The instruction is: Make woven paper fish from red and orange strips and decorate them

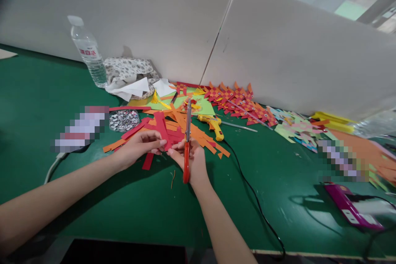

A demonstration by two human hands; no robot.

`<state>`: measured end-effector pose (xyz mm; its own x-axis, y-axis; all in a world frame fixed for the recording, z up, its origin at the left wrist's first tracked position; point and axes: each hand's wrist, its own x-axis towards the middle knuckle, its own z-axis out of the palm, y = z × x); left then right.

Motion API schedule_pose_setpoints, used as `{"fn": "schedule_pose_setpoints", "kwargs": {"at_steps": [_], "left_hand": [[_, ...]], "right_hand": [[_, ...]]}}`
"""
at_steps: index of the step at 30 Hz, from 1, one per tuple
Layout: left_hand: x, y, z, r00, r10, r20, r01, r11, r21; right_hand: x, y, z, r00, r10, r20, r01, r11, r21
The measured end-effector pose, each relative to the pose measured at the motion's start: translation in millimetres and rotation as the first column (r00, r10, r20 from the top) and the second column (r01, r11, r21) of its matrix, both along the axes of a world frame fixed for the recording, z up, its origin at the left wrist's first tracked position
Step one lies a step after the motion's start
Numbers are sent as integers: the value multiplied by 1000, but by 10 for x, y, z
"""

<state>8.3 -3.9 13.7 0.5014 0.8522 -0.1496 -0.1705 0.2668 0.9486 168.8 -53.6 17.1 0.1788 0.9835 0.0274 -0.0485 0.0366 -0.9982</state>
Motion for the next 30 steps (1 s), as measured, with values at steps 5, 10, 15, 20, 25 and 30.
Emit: {"fn": "schedule_pose_setpoints", "kwargs": {"at_steps": [5, 10, 15, 20, 25, 30], "left_hand": [[6, -3, -37, 999, -29, -28, 31, 999, 44], [-9, 28, -20, 999, 48, 12, -48, 997, 68], [-32, 54, 10, 989, 138, 46, -142, 984, 105], [-68, 93, 15, 983, 174, 63, -183, 966, 181], [-103, 130, 15, 988, 132, 85, -148, 963, 226], [-121, 156, -7, 986, 134, 96, -152, 967, 203]], "right_hand": [[11, -12, -13, 998, -6, 65, 8, 999, -34], [25, -47, 50, 872, -139, 468, 119, 990, 72], [52, -44, 30, 610, -129, 782, 65, 991, 114], [74, -41, 6, 476, -74, 876, 6, 997, 81], [79, -45, 30, 455, -54, 889, -27, 997, 75], [90, -43, 17, 453, -50, 890, -36, 997, 75]]}}
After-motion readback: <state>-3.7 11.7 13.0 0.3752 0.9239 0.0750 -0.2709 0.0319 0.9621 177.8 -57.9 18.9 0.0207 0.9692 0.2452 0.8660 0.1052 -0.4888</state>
